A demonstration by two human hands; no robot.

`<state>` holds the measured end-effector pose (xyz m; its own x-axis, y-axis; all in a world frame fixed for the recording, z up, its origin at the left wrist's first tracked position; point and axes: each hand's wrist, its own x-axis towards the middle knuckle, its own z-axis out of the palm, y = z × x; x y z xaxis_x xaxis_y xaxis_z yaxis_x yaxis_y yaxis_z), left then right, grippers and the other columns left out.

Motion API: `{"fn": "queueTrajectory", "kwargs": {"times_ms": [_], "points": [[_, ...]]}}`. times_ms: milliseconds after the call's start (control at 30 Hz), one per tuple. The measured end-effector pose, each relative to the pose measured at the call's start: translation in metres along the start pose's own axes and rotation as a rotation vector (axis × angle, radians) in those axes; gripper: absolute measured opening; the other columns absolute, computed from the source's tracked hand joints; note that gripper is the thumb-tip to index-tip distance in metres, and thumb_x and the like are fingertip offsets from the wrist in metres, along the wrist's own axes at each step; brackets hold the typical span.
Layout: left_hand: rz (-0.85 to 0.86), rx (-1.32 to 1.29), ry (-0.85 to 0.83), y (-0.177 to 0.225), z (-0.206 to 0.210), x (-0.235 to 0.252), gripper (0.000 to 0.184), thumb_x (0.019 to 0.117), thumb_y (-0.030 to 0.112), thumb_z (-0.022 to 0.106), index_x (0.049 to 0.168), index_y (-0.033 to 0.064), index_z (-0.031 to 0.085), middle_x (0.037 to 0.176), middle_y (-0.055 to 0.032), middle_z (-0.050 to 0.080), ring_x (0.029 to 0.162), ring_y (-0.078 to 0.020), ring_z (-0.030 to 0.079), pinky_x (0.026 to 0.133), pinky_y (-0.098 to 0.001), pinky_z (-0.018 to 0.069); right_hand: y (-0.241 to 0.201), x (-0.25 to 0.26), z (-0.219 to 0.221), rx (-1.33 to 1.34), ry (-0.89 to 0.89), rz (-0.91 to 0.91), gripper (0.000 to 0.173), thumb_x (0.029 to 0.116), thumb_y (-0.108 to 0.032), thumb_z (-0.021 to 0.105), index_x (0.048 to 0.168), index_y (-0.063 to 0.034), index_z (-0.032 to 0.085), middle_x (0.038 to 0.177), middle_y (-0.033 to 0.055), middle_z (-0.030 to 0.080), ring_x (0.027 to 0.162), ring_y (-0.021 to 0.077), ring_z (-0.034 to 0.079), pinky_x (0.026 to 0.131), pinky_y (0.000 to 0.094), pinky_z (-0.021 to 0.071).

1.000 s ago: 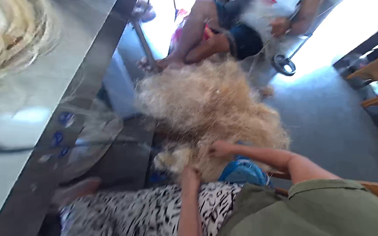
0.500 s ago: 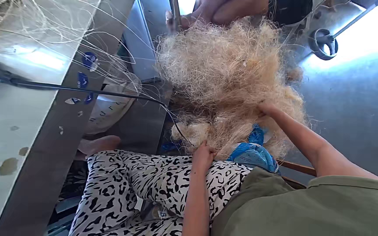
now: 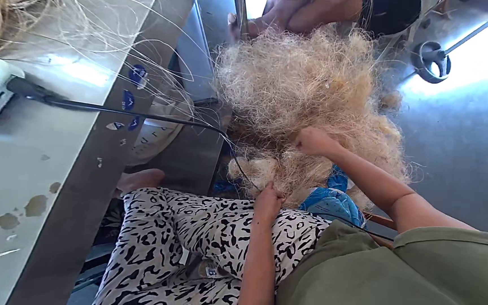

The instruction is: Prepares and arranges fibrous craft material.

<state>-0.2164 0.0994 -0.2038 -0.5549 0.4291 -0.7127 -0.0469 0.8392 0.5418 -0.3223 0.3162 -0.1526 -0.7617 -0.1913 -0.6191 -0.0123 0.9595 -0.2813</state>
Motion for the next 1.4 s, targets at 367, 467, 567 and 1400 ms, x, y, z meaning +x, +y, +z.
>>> {"fn": "queueTrajectory", "kwargs": {"times_ms": [367,467,567,1400], "points": [[-0.009,-0.017,0.011,-0.001,0.001,0.002,0.022,0.0998,0.018,0.064,0.112,0.0033,0.075,0.159,-0.018,0.042,0.137,-0.0384,0.052,0.111,-0.0571,0.0414,0.04,0.064,0.057,0.102,-0.146,0.357,0.039,0.0977,-0.026,0.068,0.113,0.009,0.066,0.126,0.0312,0.063,0.121,0.0484,0.059,0.095,0.0704,0.0453],[-0.011,-0.024,0.009,-0.001,0.0,0.002,0.022,0.0999,0.017,0.063,0.112,0.0031,0.075,0.159,-0.018,0.041,0.138,-0.0381,0.05,0.112,-0.0566,0.0405,0.044,0.068,0.063,0.109,-0.219,0.344,0.048,0.0952,-0.032,0.073,0.12,0.0081,0.066,0.128,0.0309,0.062,0.124,0.0479,0.057,0.1,0.0704,0.0427],[-0.013,-0.015,0.005,-0.001,0.0,0.002,0.022,0.1001,0.017,0.063,0.112,0.0032,0.075,0.16,-0.0171,0.041,0.139,-0.0365,0.05,0.112,-0.0553,0.0409,0.053,0.075,0.073,0.177,-0.168,0.338,0.033,0.0914,-0.021,0.075,0.108,0.0065,0.07,0.121,0.029,0.065,0.119,0.0466,0.06,0.096,0.0693,0.0459],[-0.026,0.003,0.012,-0.002,0.001,0.003,0.022,0.0993,0.017,0.064,0.112,0.0031,0.075,0.16,-0.0145,0.042,0.136,-0.0368,0.052,0.111,-0.057,0.0413,0.058,-0.024,-0.133,0.263,0.878,0.426,0.043,0.1005,-0.019,0.061,0.138,0.0014,0.06,0.126,0.0249,0.066,0.117,0.0384,0.064,0.099,0.0569,0.0499]]}}
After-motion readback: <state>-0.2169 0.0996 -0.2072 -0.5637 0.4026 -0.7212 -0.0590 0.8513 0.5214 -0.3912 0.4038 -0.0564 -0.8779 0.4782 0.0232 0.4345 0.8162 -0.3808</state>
